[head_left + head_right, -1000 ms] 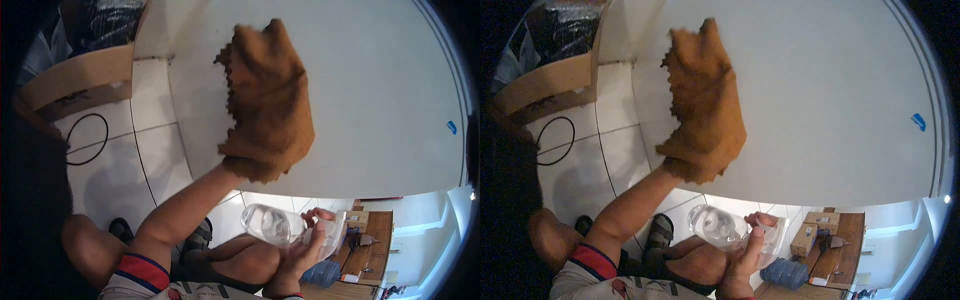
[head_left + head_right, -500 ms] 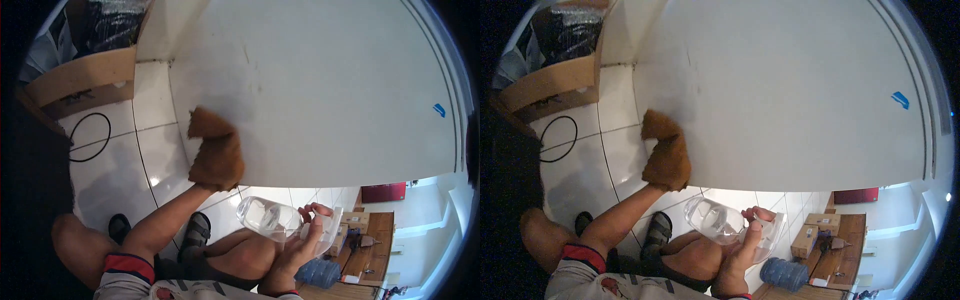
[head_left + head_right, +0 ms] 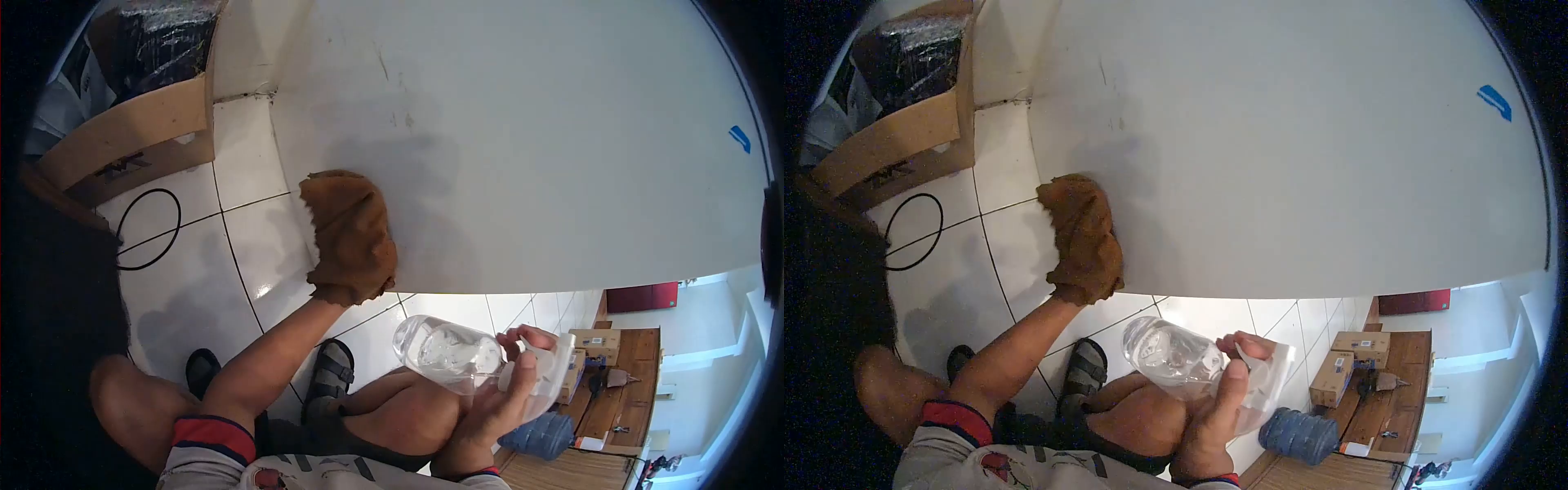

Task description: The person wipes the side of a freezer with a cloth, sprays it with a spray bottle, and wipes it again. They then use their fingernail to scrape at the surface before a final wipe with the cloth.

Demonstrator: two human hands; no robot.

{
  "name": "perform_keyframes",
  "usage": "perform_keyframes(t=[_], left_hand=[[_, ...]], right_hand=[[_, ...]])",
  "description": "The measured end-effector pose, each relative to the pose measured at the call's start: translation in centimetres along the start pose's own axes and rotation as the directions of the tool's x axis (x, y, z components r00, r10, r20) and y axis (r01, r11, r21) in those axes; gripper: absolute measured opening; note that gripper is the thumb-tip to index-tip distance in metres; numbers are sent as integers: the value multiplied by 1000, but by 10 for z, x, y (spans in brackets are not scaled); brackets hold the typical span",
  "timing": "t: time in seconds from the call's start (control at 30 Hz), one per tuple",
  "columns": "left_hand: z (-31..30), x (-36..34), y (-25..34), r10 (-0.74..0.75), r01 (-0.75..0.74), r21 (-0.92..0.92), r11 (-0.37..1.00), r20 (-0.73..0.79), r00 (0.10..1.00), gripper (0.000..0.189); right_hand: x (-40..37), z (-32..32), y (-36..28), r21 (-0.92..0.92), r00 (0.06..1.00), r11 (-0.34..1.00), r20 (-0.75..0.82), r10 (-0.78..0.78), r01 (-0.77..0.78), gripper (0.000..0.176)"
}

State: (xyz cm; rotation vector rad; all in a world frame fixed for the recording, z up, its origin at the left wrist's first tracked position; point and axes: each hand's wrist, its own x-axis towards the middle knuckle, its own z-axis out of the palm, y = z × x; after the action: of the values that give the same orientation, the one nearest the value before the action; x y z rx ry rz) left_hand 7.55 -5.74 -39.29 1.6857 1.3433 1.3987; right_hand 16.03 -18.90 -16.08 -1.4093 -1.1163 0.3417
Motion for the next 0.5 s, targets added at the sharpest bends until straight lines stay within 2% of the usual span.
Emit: perform_keyframes(t=[0.03, 0.07, 0.1, 0.13, 0.17, 0.2, 0.23, 0.3, 0.37, 0.4, 0.47, 0.5], left_hand=[[7, 1, 2, 31, -166, 727, 666, 196, 980, 60], [14, -1, 4, -100, -354, 930, -99, 344, 933, 57], [19, -9, 4, -111, -359, 929, -93, 348, 931, 57], [7, -11, 17, -155, -272, 777, 568, 426, 891, 58], [-7, -12, 34, -135, -14, 283, 959, 503, 854, 59], [-12, -12, 42, -68, 286, -327, 901, 544, 836, 60], [-11, -11, 42, -67, 284, -331, 900, 539, 840, 60], [-8, -9, 37, -27, 81, -105, 991, 437, 899, 65], [-2, 1, 16, 23, -64, 147, 987, 268, 963, 62], [3, 5, 6, 47, -121, 319, 940, 231, 972, 61], [17, 2, 4, 91, -242, 672, 700, 253, 963, 59], [19, -4, 9, 154, -266, 644, 717, 226, 962, 57]], right_hand=[[-1, -2, 1, 13, 999, 999, -18, -34, 34, 30], [-2, -5, -1, 41, 999, 998, 3, -49, 48, 30], [-3, -6, -1, 33, 999, 999, 9, -40, 40, 30], [-2, -4, 1, 41, 1000, 999, 22, -7, 6, 30], [-2, -4, 0, 54, 999, 998, 32, 20, -22, 30], [-3, 1, -3, 57, 999, 997, 20, 41, -42, 31], [-2, 2, -3, 57, 999, 998, 24, 36, -37, 31], [-1, 0, -1, 8, 999, 999, 12, 45, -46, 31], [0, -3, 1, 13, 999, 999, -11, 43, -43, 31], [0, -9, 1, 34, 997, 997, 18, 69, -70, 36], [-1, -14, 4, 55, 994, 994, 57, 97, -100, 41], [0, -13, 5, 56, 995, 996, 65, 71, -75, 41]])
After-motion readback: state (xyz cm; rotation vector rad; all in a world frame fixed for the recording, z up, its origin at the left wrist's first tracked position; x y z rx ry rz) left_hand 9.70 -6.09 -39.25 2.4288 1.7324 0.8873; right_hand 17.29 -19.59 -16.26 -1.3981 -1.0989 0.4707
